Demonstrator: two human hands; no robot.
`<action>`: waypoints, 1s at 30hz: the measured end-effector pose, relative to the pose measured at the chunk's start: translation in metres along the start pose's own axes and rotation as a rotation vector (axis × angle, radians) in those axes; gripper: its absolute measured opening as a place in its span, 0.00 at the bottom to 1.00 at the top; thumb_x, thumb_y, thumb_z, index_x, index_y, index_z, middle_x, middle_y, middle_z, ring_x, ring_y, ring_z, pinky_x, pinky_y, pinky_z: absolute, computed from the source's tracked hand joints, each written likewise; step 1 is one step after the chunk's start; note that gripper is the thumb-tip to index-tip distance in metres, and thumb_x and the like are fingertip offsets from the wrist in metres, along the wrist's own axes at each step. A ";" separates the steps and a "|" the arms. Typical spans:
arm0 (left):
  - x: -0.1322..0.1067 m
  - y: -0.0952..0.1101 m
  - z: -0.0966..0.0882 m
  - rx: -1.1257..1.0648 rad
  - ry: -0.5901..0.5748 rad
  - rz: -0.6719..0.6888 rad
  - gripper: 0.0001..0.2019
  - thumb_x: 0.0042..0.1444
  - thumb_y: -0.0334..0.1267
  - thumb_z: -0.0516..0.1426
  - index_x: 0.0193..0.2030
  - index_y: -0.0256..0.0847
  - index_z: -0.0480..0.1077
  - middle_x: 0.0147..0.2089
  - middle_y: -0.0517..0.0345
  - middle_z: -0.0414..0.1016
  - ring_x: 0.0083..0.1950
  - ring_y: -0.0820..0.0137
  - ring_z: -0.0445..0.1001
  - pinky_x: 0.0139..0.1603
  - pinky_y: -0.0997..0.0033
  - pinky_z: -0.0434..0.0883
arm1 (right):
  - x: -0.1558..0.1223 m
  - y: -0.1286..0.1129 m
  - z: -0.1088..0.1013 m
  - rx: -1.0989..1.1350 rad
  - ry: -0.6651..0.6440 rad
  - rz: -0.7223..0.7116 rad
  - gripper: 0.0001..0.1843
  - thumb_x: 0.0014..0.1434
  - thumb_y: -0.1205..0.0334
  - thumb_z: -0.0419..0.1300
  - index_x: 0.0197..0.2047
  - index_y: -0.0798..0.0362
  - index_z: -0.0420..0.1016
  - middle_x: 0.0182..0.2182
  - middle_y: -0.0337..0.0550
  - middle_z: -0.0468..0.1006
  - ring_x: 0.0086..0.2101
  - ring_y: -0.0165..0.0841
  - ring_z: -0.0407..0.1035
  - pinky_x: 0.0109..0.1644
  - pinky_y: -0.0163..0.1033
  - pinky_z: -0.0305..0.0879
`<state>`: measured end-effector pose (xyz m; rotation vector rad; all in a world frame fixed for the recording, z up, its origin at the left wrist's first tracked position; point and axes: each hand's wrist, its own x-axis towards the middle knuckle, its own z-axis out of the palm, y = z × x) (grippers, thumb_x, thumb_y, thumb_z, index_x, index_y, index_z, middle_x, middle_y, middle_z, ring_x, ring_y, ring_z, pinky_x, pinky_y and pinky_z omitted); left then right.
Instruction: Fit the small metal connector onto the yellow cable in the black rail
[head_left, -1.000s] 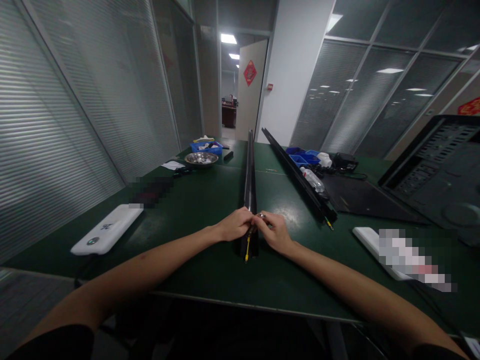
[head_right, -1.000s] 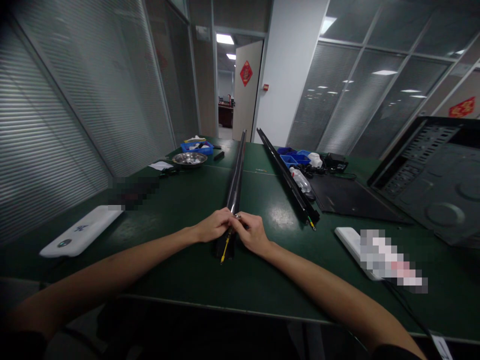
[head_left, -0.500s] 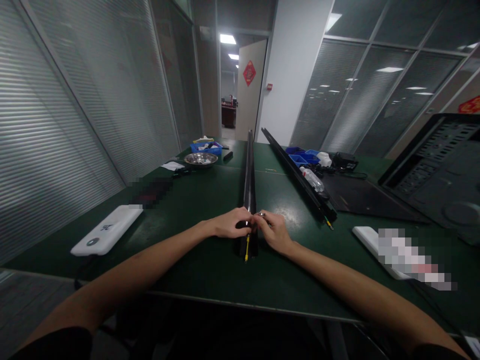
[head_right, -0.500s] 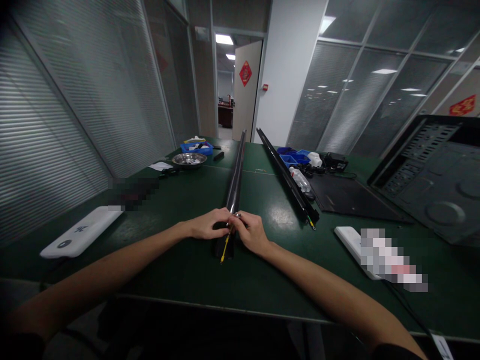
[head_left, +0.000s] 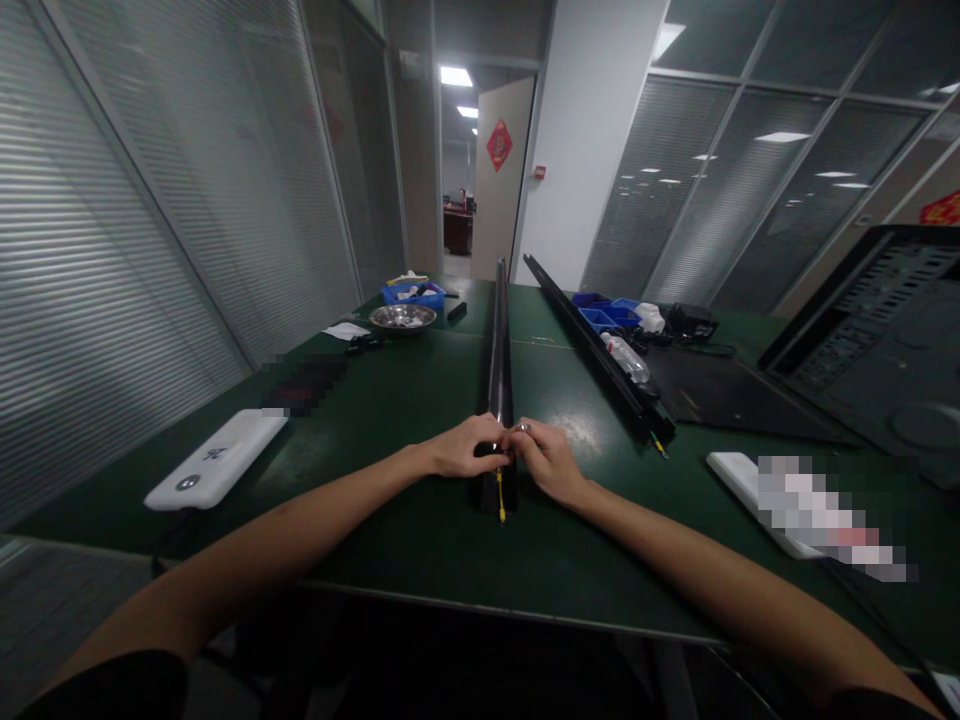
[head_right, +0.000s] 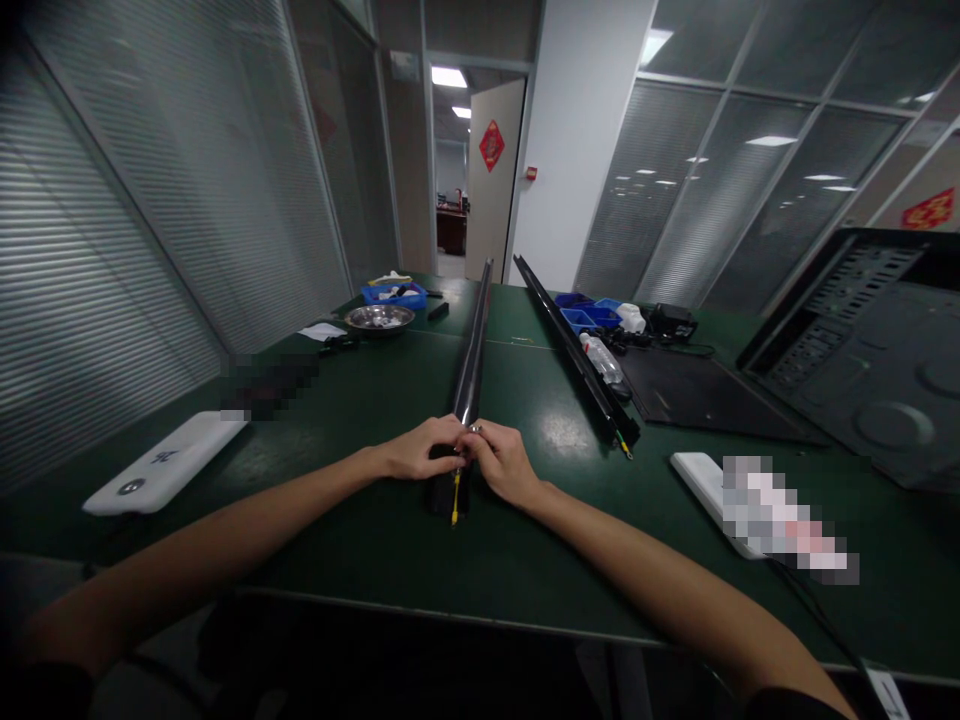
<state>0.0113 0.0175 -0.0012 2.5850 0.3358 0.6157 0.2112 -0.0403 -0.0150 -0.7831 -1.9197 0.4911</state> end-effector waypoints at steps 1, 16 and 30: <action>0.000 0.000 0.000 -0.005 0.001 0.005 0.08 0.65 0.40 0.57 0.37 0.37 0.71 0.38 0.54 0.76 0.42 0.65 0.70 0.50 0.65 0.66 | 0.000 0.000 0.000 -0.011 0.011 0.000 0.20 0.73 0.56 0.51 0.34 0.52 0.77 0.27 0.40 0.75 0.28 0.31 0.70 0.35 0.35 0.66; -0.001 -0.002 0.004 -0.012 0.019 0.000 0.09 0.66 0.40 0.57 0.36 0.37 0.71 0.38 0.53 0.76 0.42 0.64 0.70 0.49 0.66 0.67 | 0.000 0.000 0.000 0.005 0.001 -0.012 0.19 0.74 0.57 0.49 0.33 0.52 0.74 0.28 0.40 0.74 0.28 0.31 0.71 0.35 0.35 0.66; -0.001 -0.004 0.005 0.001 0.048 0.031 0.10 0.65 0.42 0.56 0.35 0.38 0.69 0.36 0.53 0.74 0.40 0.64 0.70 0.46 0.66 0.66 | 0.001 -0.003 0.000 -0.011 0.006 -0.041 0.19 0.75 0.57 0.49 0.33 0.52 0.73 0.28 0.39 0.73 0.29 0.31 0.69 0.36 0.36 0.65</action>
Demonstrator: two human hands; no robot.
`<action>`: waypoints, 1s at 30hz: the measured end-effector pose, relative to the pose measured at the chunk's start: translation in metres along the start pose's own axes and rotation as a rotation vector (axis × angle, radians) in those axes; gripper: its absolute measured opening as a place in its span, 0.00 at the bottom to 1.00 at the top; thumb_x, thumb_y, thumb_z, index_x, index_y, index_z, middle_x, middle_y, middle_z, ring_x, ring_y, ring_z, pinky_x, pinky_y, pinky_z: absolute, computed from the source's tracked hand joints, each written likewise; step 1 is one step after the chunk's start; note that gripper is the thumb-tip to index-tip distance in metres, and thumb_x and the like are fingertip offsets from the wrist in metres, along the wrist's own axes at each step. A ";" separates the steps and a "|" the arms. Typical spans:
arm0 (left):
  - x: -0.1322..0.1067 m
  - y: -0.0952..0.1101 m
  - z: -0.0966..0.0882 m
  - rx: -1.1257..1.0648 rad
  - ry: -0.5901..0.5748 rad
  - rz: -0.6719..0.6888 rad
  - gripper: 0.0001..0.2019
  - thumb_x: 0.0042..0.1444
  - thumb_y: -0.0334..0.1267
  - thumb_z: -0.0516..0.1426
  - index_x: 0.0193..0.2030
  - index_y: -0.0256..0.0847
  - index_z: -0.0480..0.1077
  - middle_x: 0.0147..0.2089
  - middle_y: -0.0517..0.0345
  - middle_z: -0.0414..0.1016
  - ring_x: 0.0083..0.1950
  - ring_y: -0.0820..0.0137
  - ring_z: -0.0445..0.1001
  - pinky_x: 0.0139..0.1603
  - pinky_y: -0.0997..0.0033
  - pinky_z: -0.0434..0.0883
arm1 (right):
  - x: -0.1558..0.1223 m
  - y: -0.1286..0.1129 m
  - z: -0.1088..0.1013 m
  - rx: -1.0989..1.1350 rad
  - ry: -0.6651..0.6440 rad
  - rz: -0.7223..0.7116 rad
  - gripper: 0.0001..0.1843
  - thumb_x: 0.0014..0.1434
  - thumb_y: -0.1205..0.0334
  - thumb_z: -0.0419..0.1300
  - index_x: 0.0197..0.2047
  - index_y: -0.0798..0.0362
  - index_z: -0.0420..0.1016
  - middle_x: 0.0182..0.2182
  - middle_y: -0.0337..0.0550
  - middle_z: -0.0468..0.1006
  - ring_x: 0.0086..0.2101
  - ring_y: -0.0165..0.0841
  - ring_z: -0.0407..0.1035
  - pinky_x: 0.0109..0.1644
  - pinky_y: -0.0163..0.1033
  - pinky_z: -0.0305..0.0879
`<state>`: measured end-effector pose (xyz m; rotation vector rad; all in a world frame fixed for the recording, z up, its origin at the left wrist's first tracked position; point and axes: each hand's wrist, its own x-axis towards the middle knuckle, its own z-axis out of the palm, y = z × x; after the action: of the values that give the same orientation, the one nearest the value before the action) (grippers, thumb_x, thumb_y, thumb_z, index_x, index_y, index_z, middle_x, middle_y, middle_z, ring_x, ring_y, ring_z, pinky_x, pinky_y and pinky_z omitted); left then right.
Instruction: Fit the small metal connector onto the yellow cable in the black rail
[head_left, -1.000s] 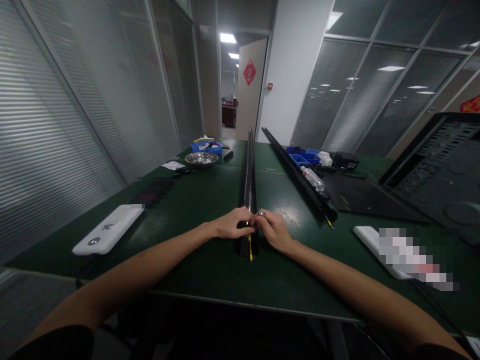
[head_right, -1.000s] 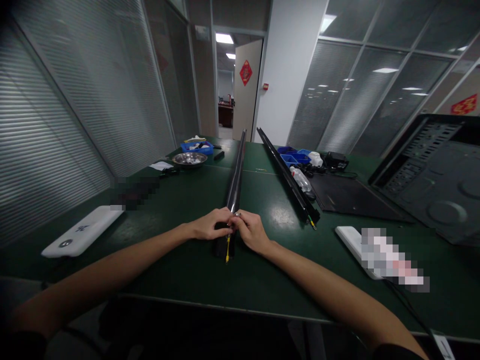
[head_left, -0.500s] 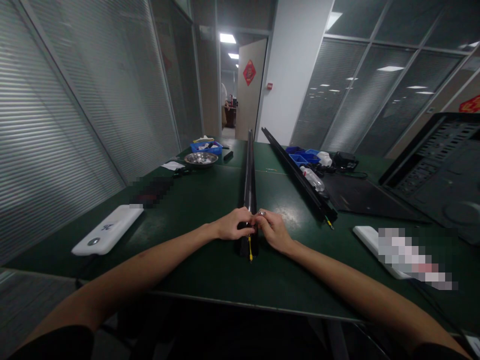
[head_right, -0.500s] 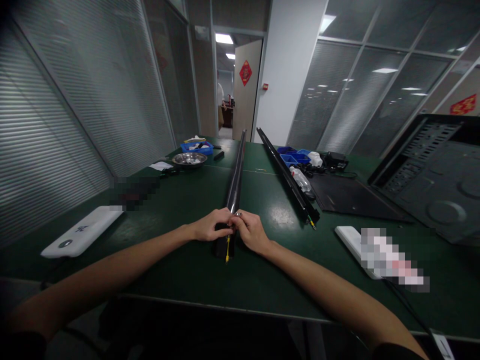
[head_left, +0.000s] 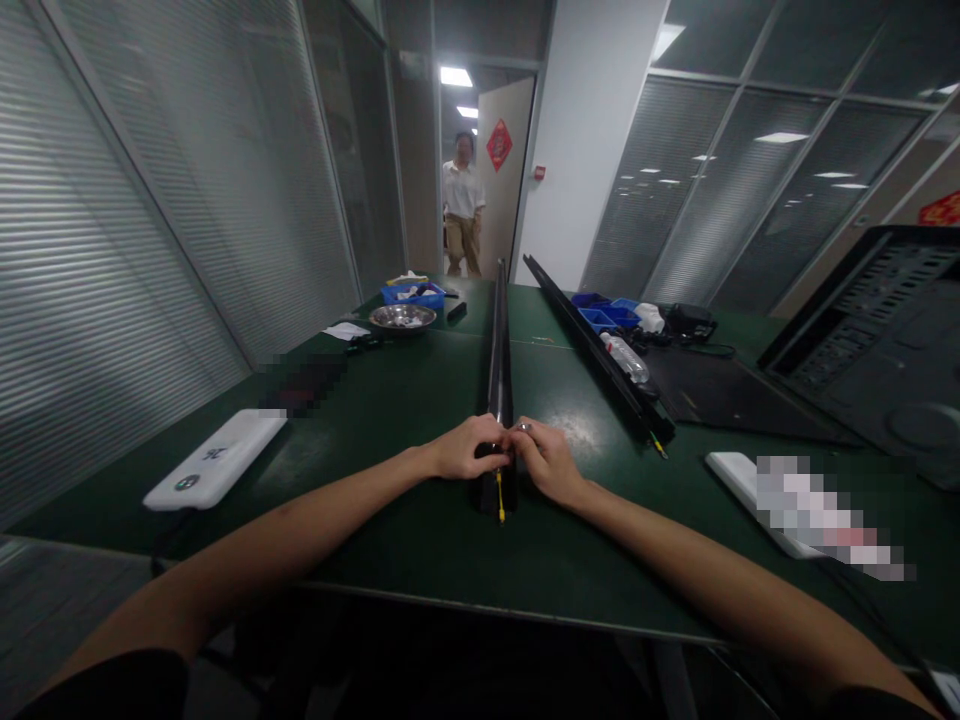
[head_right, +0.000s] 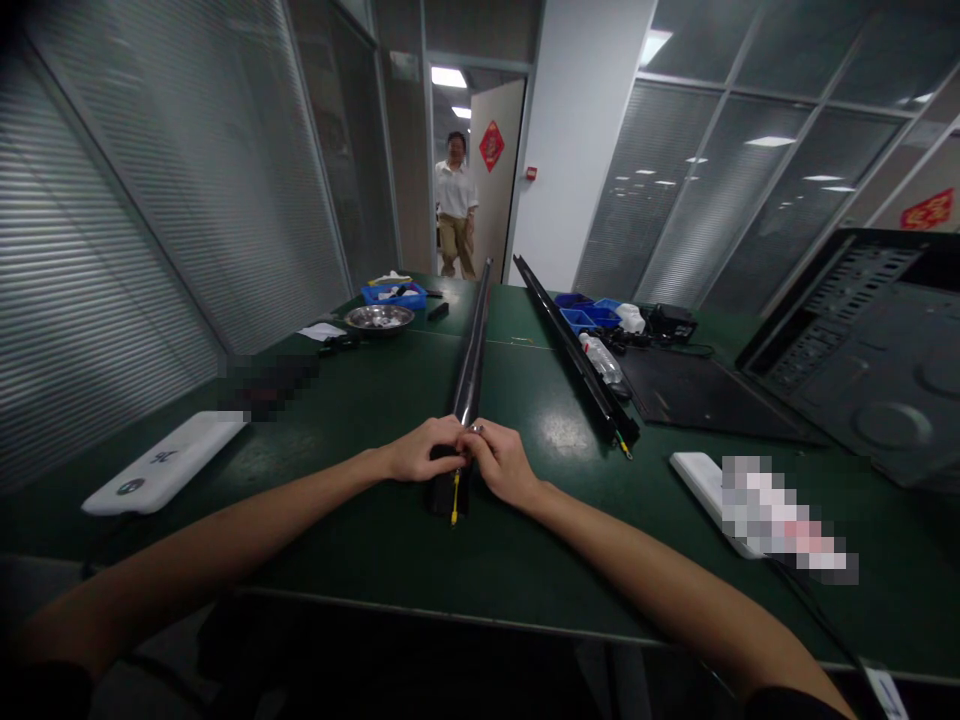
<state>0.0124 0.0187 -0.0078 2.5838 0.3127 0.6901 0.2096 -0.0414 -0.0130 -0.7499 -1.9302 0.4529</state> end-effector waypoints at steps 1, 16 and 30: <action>0.000 0.000 0.000 0.001 0.002 0.004 0.11 0.65 0.42 0.56 0.35 0.38 0.69 0.36 0.53 0.74 0.40 0.64 0.69 0.46 0.66 0.66 | 0.000 0.000 0.000 0.013 -0.012 -0.002 0.20 0.75 0.56 0.49 0.33 0.52 0.73 0.28 0.40 0.72 0.29 0.31 0.69 0.36 0.36 0.65; 0.000 -0.001 0.001 0.012 -0.006 0.005 0.10 0.65 0.40 0.56 0.34 0.38 0.68 0.36 0.53 0.73 0.40 0.64 0.70 0.47 0.66 0.67 | -0.001 0.000 0.000 0.004 -0.003 -0.011 0.18 0.74 0.59 0.49 0.33 0.53 0.73 0.28 0.39 0.71 0.29 0.31 0.69 0.36 0.36 0.63; 0.000 -0.002 0.003 0.006 -0.021 0.024 0.09 0.66 0.38 0.55 0.35 0.38 0.70 0.38 0.52 0.74 0.42 0.64 0.71 0.49 0.65 0.67 | -0.002 0.001 0.001 -0.061 0.016 -0.047 0.18 0.74 0.60 0.50 0.33 0.53 0.73 0.27 0.39 0.70 0.28 0.31 0.66 0.35 0.37 0.62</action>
<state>0.0140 0.0193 -0.0108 2.6024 0.2779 0.6715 0.2093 -0.0417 -0.0153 -0.7433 -1.9495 0.3597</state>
